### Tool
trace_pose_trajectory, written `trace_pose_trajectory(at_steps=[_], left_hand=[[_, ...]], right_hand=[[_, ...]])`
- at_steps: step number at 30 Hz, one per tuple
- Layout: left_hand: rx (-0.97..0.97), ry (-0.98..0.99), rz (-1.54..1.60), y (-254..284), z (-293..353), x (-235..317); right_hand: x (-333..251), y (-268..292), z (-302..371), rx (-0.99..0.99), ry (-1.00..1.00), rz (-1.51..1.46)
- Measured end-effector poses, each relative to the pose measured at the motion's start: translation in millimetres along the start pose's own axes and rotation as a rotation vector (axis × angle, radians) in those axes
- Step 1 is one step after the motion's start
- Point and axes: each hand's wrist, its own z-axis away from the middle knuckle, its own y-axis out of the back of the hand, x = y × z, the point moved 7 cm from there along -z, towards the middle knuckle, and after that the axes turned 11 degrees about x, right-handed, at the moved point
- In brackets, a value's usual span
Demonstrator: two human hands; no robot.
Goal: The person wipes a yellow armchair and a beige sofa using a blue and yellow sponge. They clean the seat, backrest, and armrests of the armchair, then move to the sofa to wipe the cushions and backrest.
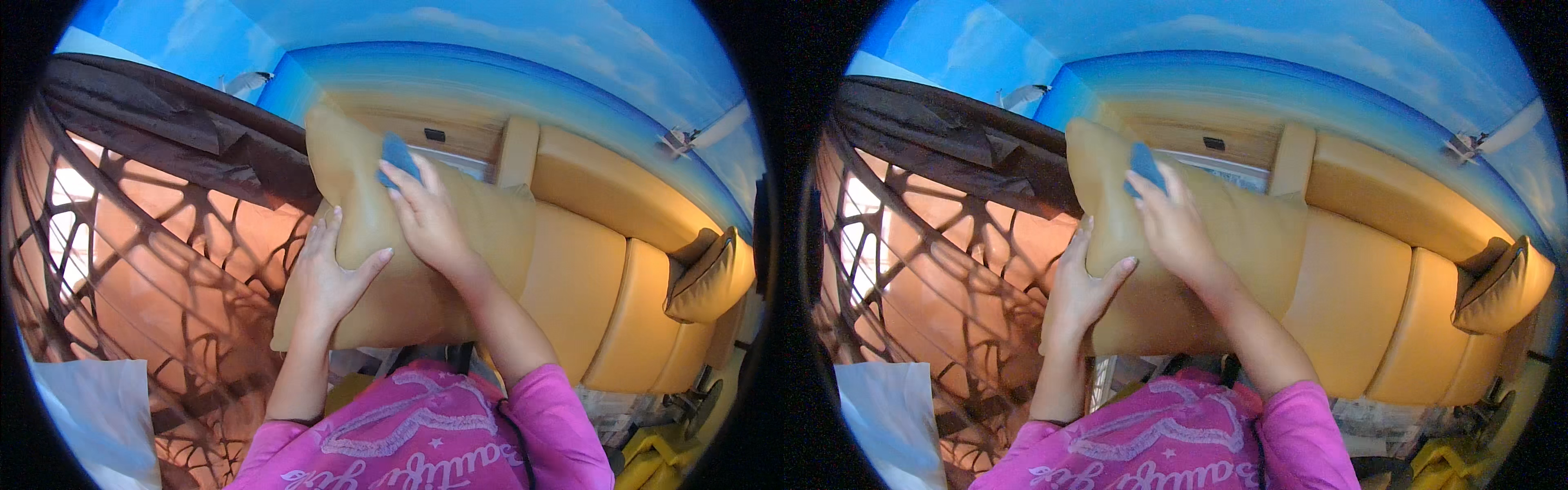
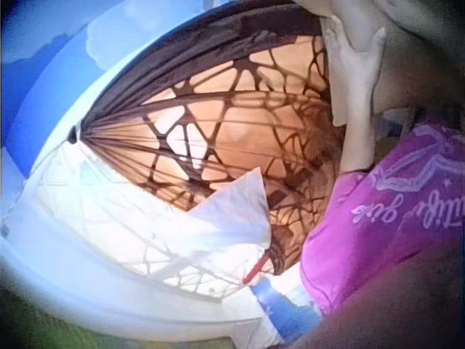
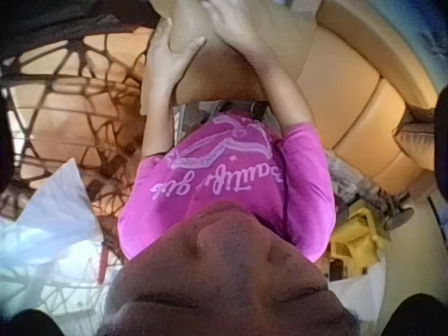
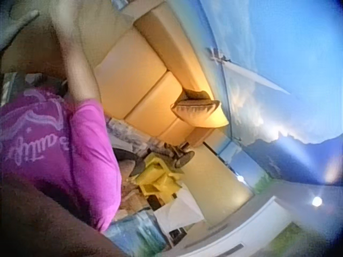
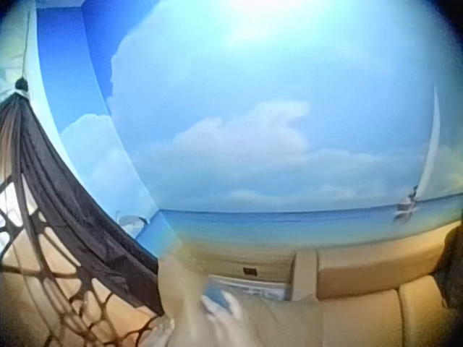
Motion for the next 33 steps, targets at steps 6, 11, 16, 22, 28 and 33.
trace_pose_trajectory(at_steps=[6, 11, 16, 22, 28, 33], left_hand=[[-0.013, 0.219, 0.101, 3, -2, -3], [0.080, 0.121, 0.055, 6, 14, 5], [0.148, -0.050, 0.124, 17, 33, 39], [0.159, -0.076, 0.122, 49, 57, 83], [0.135, -0.079, 0.285, 75, 57, 123], [-0.065, 0.219, 0.675, -5, 41, 82]], right_hand=[[66, 30, 14, -0.037, -0.081, 0.259], [214, 122, 64, 0.002, -0.364, 0.367], [268, 184, 122, 0.385, -0.876, -0.151], [213, 204, 168, 0.602, -0.996, -0.360], [120, 277, 170, 0.718, -0.913, -0.293], [99, 332, 176, 0.602, -0.748, 0.233]])
